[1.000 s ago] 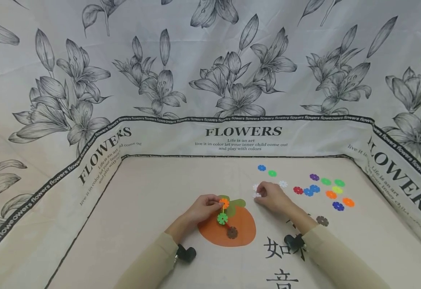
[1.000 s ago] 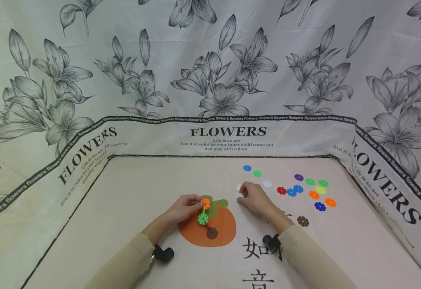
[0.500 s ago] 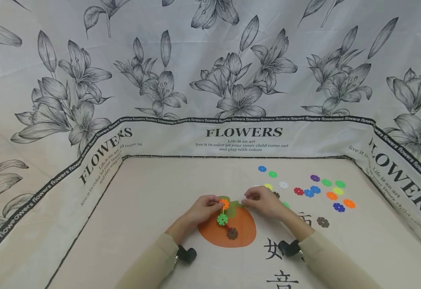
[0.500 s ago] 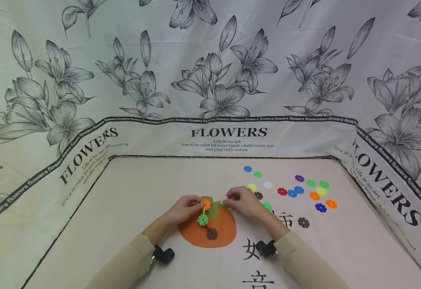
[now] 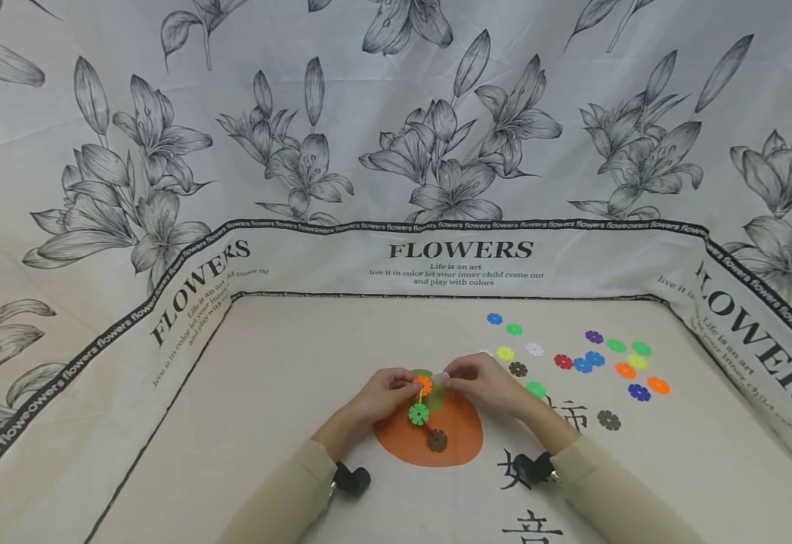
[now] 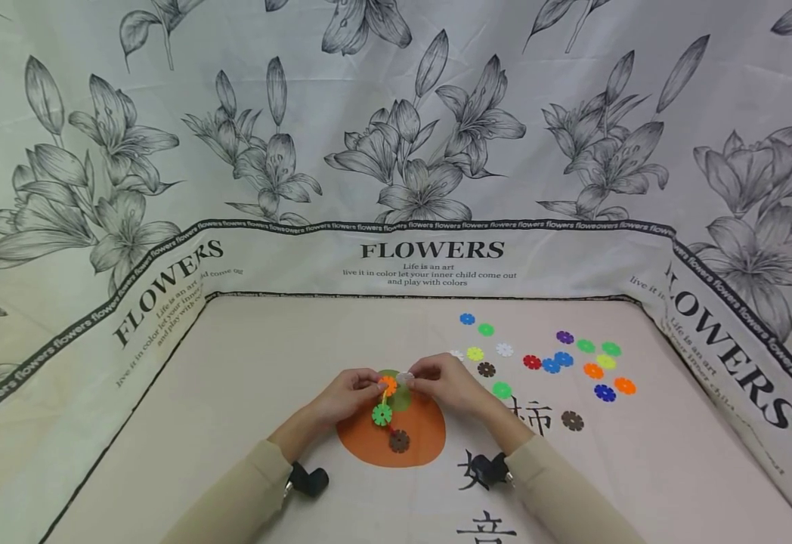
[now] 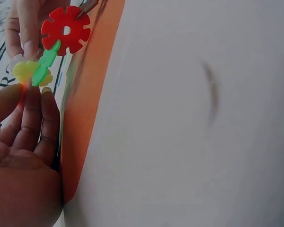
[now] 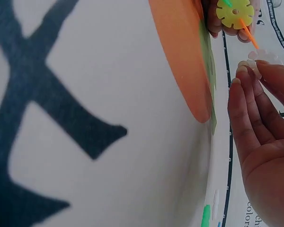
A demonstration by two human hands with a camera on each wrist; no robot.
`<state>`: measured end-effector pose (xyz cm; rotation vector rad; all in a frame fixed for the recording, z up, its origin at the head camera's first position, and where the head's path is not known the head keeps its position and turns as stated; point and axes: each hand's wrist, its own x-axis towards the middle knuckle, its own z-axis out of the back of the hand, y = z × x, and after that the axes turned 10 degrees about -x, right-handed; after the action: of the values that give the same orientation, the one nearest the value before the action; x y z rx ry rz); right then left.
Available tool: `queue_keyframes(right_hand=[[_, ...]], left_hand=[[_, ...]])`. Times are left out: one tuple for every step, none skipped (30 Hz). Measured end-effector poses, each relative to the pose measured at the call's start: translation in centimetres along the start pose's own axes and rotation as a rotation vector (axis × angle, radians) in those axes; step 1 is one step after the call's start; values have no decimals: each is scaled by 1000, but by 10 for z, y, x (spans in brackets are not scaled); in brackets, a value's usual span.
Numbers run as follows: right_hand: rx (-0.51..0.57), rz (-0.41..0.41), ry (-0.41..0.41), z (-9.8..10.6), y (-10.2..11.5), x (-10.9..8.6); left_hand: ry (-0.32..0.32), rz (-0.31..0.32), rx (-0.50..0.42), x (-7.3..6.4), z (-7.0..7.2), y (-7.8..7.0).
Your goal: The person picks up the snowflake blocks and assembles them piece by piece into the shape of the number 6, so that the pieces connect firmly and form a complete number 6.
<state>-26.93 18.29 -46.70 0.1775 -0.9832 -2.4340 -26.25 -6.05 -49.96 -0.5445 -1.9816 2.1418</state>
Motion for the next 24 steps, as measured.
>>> queue_keyframes(right_hand=[[0, 5, 4, 0, 0, 0], [-1, 10, 7, -1, 0, 1], [3, 14, 12, -1, 0, 1], [8, 21, 16, -1, 0, 2], [10, 27, 20, -1, 0, 2], [12, 36, 22, -1, 0, 2], [16, 42, 26, 0, 0, 2], [20, 45, 30, -1, -1, 3], [27, 50, 34, -1, -2, 3], [34, 52, 39, -1, -3, 3], [42, 53, 43, -1, -4, 4], [47, 54, 46, -1, -5, 4], [51, 53, 48, -2, -5, 4], [49, 54, 47, -2, -6, 4], [38, 64, 43, -3, -6, 5], [21, 69, 39, -3, -5, 5], [2, 75, 34, -3, -4, 5], [-20, 83, 27, -4, -4, 5], [-37, 89, 22, -4, -3, 5], [-49, 96, 20, -4, -1, 6], [-56, 101, 20, -4, 0, 6], [-56, 97, 25, -4, 1, 7], [-52, 96, 31, -4, 1, 8], [-49, 102, 36, -4, 1, 8]], left_hand=[[0, -4, 1, 0, 0, 0], [1, -7, 2, 0, 0, 0], [2, -10, 0, 0, 0, 0], [3, -12, 0, 1, 0, 0], [4, -12, 0, 1, 0, 0], [6, -13, 1, 1, 0, 0], [7, -15, 1, 0, 0, 0], [9, -16, 0, 1, 0, 0], [12, -18, -2, 1, 1, 0], [14, -19, -3, 1, 1, 0], [17, -21, -3, 1, 1, 0], [20, -22, -2, 1, 1, 0], [21, -23, -2, 1, 1, 0], [24, -23, -2, 1, 1, 0], [26, -23, -3, 1, 1, 0], [28, -25, -1, 0, 1, 0], [29, -27, -2, 1, 1, 1], [29, -28, -2, 1, 0, 1], [28, -29, -3, 1, 0, 1], [28, -30, -4, 1, 0, 1], [27, -32, -3, 1, 0, 1], [27, -34, -3, 1, 0, 1], [28, -34, -3, 1, 0, 2], [32, -37, -3, 1, 1, 2]])
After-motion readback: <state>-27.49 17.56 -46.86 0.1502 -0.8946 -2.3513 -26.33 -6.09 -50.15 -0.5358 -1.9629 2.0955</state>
